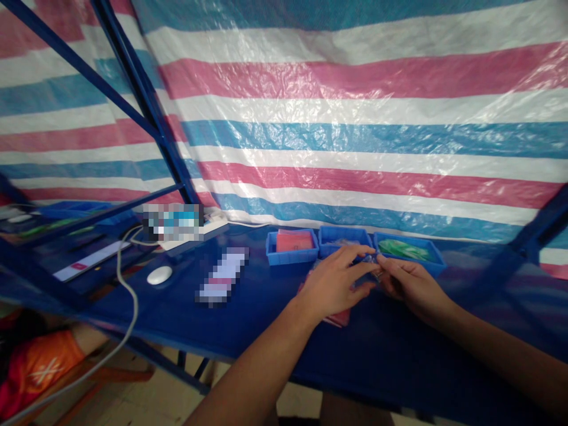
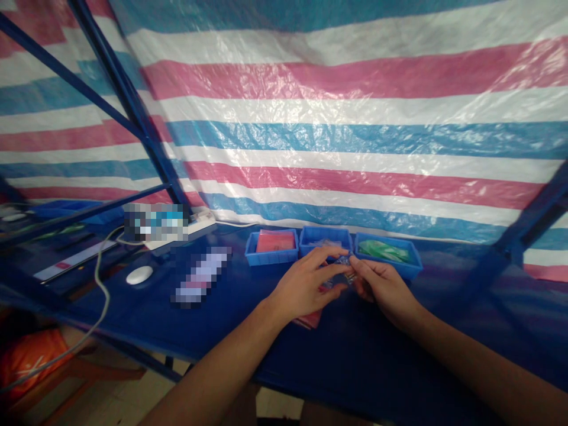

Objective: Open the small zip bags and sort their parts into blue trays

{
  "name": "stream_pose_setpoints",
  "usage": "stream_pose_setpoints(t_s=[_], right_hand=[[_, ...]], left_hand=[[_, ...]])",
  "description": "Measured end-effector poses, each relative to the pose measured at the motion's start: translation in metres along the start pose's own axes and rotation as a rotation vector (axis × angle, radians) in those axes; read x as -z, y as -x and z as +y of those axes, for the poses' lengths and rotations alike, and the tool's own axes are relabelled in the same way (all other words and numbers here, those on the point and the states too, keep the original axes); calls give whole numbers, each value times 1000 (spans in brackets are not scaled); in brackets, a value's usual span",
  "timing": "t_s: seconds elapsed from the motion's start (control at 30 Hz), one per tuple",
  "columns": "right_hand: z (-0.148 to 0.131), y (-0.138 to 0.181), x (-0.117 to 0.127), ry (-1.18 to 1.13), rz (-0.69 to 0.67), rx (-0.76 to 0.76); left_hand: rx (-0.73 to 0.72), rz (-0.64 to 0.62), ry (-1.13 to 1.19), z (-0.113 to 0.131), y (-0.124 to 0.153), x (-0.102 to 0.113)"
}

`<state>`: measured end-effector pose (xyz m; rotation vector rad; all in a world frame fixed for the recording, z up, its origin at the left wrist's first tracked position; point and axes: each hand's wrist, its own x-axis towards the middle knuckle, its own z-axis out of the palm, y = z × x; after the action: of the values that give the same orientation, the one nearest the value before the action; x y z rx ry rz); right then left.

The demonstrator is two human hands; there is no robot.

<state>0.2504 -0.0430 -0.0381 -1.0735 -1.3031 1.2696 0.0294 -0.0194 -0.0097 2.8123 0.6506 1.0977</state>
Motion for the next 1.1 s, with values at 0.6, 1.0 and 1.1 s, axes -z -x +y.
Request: stream_pose_setpoints(t_s=[0.6, 1.0, 1.1], right_hand=[[-4, 2, -4, 106, -9, 133], [-7, 1, -4, 307, 32, 366], [-10, 2, -4, 303, 30, 357]], left_hand=[[31, 16, -25, 2, -2, 1], [135, 98, 28, 2, -1, 3], [143, 102, 39, 2, -1, 3]])
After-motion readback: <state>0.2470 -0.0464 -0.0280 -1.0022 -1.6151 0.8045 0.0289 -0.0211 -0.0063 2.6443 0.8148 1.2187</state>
